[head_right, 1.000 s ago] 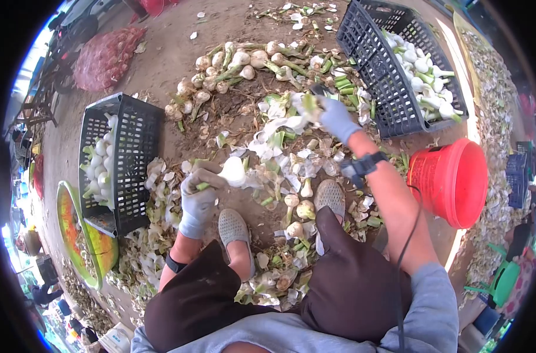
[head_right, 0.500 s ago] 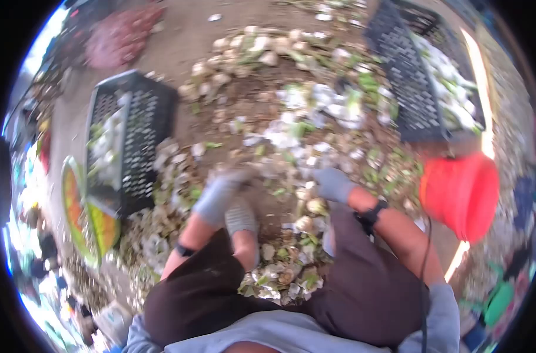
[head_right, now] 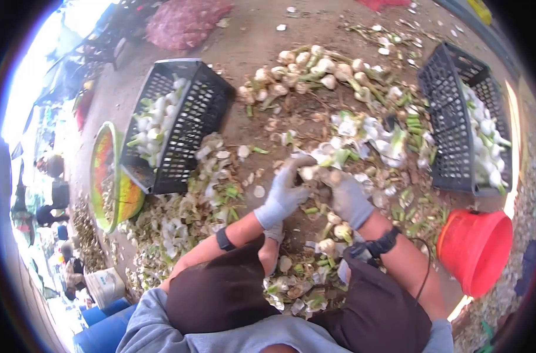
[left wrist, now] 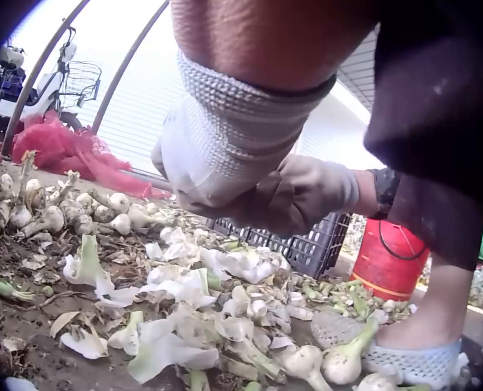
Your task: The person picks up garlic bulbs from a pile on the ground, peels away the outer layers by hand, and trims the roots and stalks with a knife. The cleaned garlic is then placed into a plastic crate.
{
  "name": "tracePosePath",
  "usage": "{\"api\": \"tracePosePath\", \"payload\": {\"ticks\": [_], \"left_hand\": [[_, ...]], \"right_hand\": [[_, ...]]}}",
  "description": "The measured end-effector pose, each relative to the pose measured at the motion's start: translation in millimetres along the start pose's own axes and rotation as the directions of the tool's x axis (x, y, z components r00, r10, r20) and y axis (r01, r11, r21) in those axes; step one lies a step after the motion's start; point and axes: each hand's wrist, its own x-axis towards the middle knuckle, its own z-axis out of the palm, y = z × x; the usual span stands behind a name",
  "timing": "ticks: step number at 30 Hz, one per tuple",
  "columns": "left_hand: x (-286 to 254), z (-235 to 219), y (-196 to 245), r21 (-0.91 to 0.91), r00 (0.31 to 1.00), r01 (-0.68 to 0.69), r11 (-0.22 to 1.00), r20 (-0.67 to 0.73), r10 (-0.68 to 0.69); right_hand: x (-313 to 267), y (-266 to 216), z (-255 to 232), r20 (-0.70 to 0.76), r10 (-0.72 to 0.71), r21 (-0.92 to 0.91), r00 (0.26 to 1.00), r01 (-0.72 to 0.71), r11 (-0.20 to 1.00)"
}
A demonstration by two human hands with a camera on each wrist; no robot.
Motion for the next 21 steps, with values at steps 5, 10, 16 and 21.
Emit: {"api": "tracePosePath", "payload": {"ticks": [5,10,16,21], "left_hand": [[0,3,4,-0.07,0.948,0.317,0.946,-0.004,-0.318],[-1,-1,0,0.108,0.966,0.255,0.961,0.003,-0.257],[-1,-11,7,-0.139,0.893,0.449,0.883,0.04,-0.448],[-2,-20,8,-0.464,0.85,0.526,0.712,0.272,-0.451]], "right_hand": [[2,-2,-7,0.072,-0.107,-0.002,0.992,0.108,0.994],[7,0,0,0.103,-0.068,-0.067,0.992,0.075,0.995],[7,3,-4,0.124,-0.045,0.06,0.991,0.037,0.998],[4,4,-18,0.146,-0.27,-0.38,0.952,0.306,0.873]]}}
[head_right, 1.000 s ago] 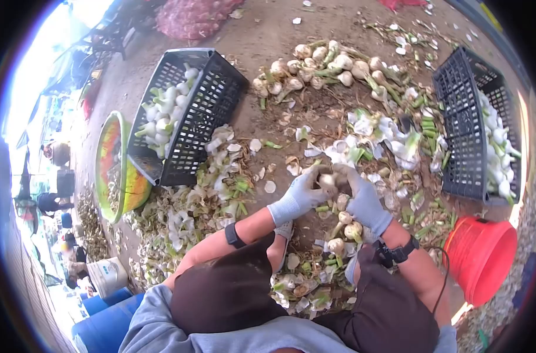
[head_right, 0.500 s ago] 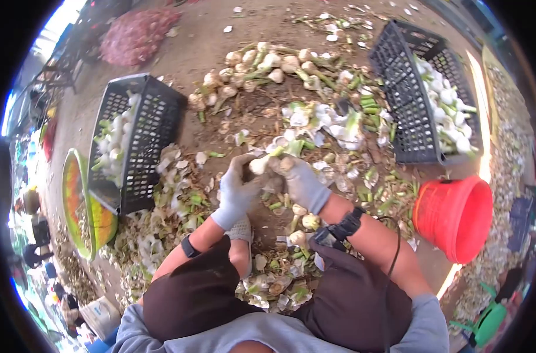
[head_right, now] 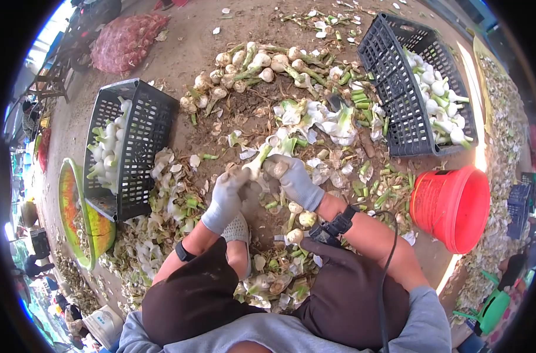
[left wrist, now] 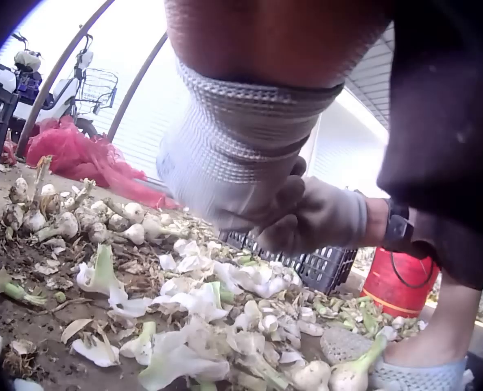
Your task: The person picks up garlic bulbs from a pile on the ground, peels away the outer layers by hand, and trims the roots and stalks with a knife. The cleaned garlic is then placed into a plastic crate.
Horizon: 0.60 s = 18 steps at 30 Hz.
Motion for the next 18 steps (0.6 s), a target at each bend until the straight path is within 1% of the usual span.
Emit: {"api": "tracePosePath", "payload": {"ticks": [1,2,3,4,5,6,7,8,10,11,12,13,14,15,16,17,18], "left_hand": [[3,1,-7,-0.001,1.0,0.0,1.0,0.001,0.0],[5,2,-15,0.089,0.997,-0.054,0.995,-0.057,0.059],[5,6,-11,0.181,0.986,-0.103,0.978,-0.109,0.124],[2,7,-6,0.346,0.978,-0.11,0.932,-0.127,0.162],[0,9,-2,0.347,0.979,-0.11,0.931,-0.124,0.162],[-2,10,1,0.42,0.971,-0.134,0.898,-0.125,0.204],[-3,11,1,0.491,0.961,-0.156,0.857,-0.125,0.246],[-3,10,0,0.491,0.961,-0.156,0.857,-0.125,0.247],[-3,9,-1,0.379,0.967,-0.149,0.913,-0.136,0.214],[-3,8,-1,0.38,0.968,-0.146,0.913,-0.137,0.212],[-3,9,1,0.173,0.984,-0.009,0.985,-0.173,0.039],[-3,10,3,-0.045,0.976,0.131,0.99,-0.171,-0.137],[-1,4,2,-0.044,0.976,0.132,0.99,-0.17,-0.138],[2,-7,1,-0.374,0.96,0.274,0.886,0.16,-0.23],[4,-14,-1,-0.591,0.857,0.472,0.654,0.481,-0.184],[5,-15,-5,-0.591,0.857,0.472,0.654,0.481,-0.184],[5,-15,-5,-0.615,0.802,0.538,0.577,0.584,-0.126]], "right_hand": [[1,0,1,-0.001,0.0,-0.001,1.0,0.0,1.0],[0,0,1,0.055,0.058,0.088,0.997,-0.062,0.994],[0,-2,4,0.117,0.109,0.172,0.987,-0.128,0.977],[-1,-5,6,0.115,0.108,0.173,0.987,-0.127,0.977],[-4,-8,9,0.102,0.045,0.093,0.994,-0.054,0.994],[-5,-10,11,0.095,-0.02,0.01,0.995,0.019,1.0],[-4,-9,11,0.094,-0.021,0.011,0.995,0.02,1.0],[-2,-7,11,0.11,-0.044,-0.001,0.993,0.044,0.999],[2,2,8,0.127,-0.066,-0.011,0.99,0.068,0.998],[4,8,6,0.11,0.026,0.018,0.994,-0.028,0.999],[4,8,7,0.095,0.119,0.05,0.988,-0.124,0.991],[3,8,8,0.093,0.12,0.052,0.988,-0.125,0.991],[1,7,8,0.058,0.022,-0.062,0.998,-0.019,0.998],[0,5,9,0.034,-0.079,-0.179,0.996,0.084,0.98],[0,4,5,0.033,-0.079,-0.179,0.996,0.083,0.98],[3,2,-4,0.11,-0.311,-0.495,0.944,0.323,0.807],[4,-7,-3,0.259,-0.483,-0.72,0.837,0.501,0.481]]}}
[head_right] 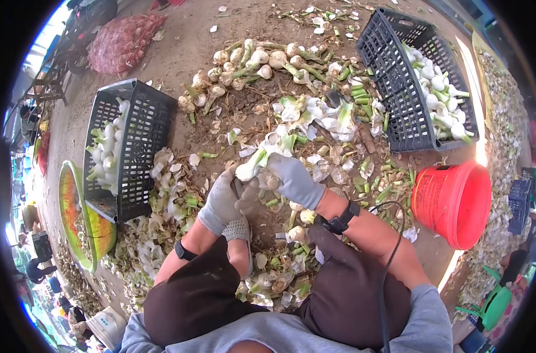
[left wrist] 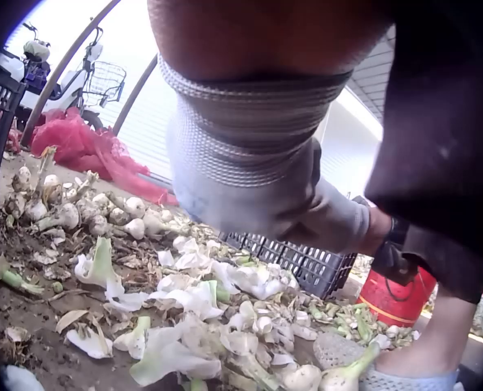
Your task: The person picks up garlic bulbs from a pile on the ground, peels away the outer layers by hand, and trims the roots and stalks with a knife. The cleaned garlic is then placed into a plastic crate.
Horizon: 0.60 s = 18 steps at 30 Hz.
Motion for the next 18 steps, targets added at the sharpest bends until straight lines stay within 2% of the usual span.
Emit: {"api": "tracePosePath", "payload": {"ticks": [1,2,3,4,5,6,7,8,9,10,11,12,13,14,15,16,17,18], "left_hand": [[1,0,0,-0.085,0.991,0.06,0.995,0.122,-0.049],[1,1,1,-0.084,0.991,0.062,0.995,0.122,-0.051],[3,12,3,-0.034,0.99,0.006,0.999,-0.142,-0.011],[6,18,3,0.03,0.919,-0.035,0.999,-0.393,0.044],[13,10,-6,0.031,0.919,-0.033,0.999,-0.392,0.043],[23,-4,-20,0.786,0.72,-0.2,0.584,-0.287,0.632],[28,-6,-25,0.965,0.462,-0.039,-0.26,0.248,0.851],[23,-10,-21,0.941,0.467,0.04,-0.335,0.279,0.839],[16,1,-17,0.941,0.47,0.04,-0.336,0.279,0.837],[8,18,-14,0.983,0.61,-0.105,0.149,-0.054,0.79],[1,28,-11,0.776,0.762,-0.15,0.612,-0.304,0.572],[-6,25,3,0.43,0.919,-0.201,0.88,-0.228,0.322],[1,14,2,0.428,0.919,-0.201,0.881,-0.228,0.32],[10,-4,-2,0.562,0.859,-0.18,0.807,-0.31,0.408],[16,-2,-2,0.681,0.781,-0.141,0.719,-0.369,0.503],[15,1,-3,0.949,0.609,-0.041,0.314,-0.225,0.761],[18,3,-4,0.956,0.379,-0.064,-0.285,0.288,0.879],[10,22,1,0.919,0.409,0.041,-0.393,0.344,0.845]], "right_hand": [[4,-6,-1,-0.001,-0.002,0.0,1.0,0.002,1.0],[7,-14,0,0.042,0.221,0.358,0.974,-0.221,0.907],[10,-22,0,0.158,0.403,0.651,0.901,-0.402,0.644],[9,-17,4,0.155,0.406,0.652,0.901,-0.402,0.643],[8,-6,10,0.164,0.396,0.671,0.903,-0.396,0.627],[8,0,14,0.172,0.385,0.69,0.907,-0.39,0.61],[8,-1,16,0.169,0.385,0.691,0.907,-0.387,0.611],[7,-3,19,0.21,0.417,0.736,0.884,-0.424,0.528],[6,-4,22,0.254,0.445,0.774,0.859,-0.457,0.438],[5,-2,20,0.244,0.4,0.73,0.883,-0.439,0.524],[3,-2,22,0.245,0.403,0.73,0.882,-0.441,0.522],[2,-1,24,0.28,0.408,0.808,0.869,-0.443,0.388],[2,-3,25,0.314,0.408,0.867,0.857,-0.434,0.245],[1,-5,23,0.315,0.409,0.866,0.857,-0.436,0.247],[3,-11,19,0.328,0.416,0.85,0.848,-0.457,0.262],[7,-16,14,0.341,0.42,0.833,0.841,-0.477,0.279],[9,-18,11,0.354,0.427,0.817,0.832,-0.497,0.293],[3,-1,19,0.3,0.385,0.752,0.873,-0.465,0.467]]}}
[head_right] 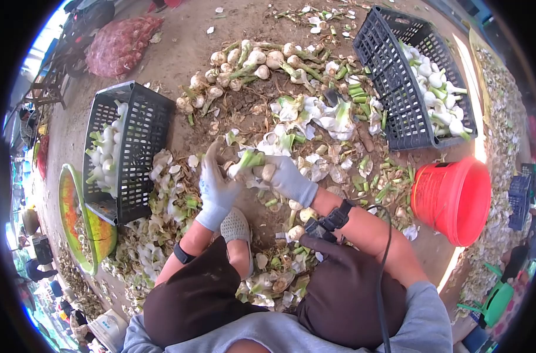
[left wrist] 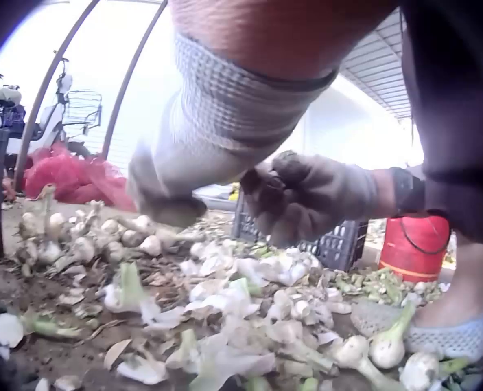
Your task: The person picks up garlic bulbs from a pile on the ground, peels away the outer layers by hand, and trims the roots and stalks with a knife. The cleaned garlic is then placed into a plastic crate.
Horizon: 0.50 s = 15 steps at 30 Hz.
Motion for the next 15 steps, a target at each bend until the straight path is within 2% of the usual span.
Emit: {"api": "tracePosePath", "payload": {"ticks": [1,2,3,4,5,7,9,10,11,12,13,14,15], "left_hand": [[4,-10,9,0.14,0.997,-0.065,0.988,0.041,0.06],[-1,-10,1,0.139,0.997,-0.063,0.988,0.048,0.057],[-3,-8,-6,0.197,0.968,0.011,0.98,0.242,-0.06],[-4,-6,-11,0.267,0.892,0.068,0.961,0.416,-0.179],[-7,-4,-14,0.265,0.892,0.063,0.962,0.418,-0.174],[-6,0,-4,0.091,0.909,0.207,0.974,0.351,-0.226],[-11,6,-19,-0.207,0.946,0.218,0.954,0.285,-0.155],[-12,0,-17,-0.399,0.893,0.421,0.815,0.339,-0.296],[-13,-7,-16,-0.547,0.81,0.586,0.599,0.421,-0.408],[-12,-8,-16,-0.52,0.772,0.635,0.571,0.406,-0.489],[-12,-8,-16,-0.516,0.771,0.637,0.573,0.408,-0.489],[-12,-5,-15,-0.461,0.819,0.572,0.678,0.362,-0.444],[-9,-3,-9,-0.4,0.864,0.496,0.771,0.32,-0.389]], "right_hand": [[1,3,-4,-0.004,0.003,0.004,1.0,-0.003,1.0],[1,6,-7,0.0,-0.137,-0.278,0.991,0.131,0.952],[4,1,-7,0.045,-0.269,-0.535,0.962,0.25,0.807],[6,-7,-10,0.135,-0.343,-0.66,0.93,0.342,0.668],[8,-14,-8,0.131,-0.347,-0.662,0.929,0.342,0.667],[11,-20,-6,0.098,-0.391,-0.921,0.915,0.233,0.313],[19,-11,-5,0.046,-0.414,-0.928,0.909,0.192,0.32],[23,-10,-9,0.007,-0.442,-0.93,0.897,0.168,0.326],[24,-12,-19,0.003,-0.443,-0.931,0.897,0.164,0.326],[25,-16,-30,-0.059,-0.425,-0.909,0.903,0.127,0.397],[24,-32,-25,-0.118,-0.401,-0.881,0.908,0.091,0.465],[16,-45,-15,-0.197,-0.16,-0.739,0.967,-0.039,0.673],[15,-41,-11,-0.198,-0.162,-0.739,0.967,-0.039,0.672]]}}
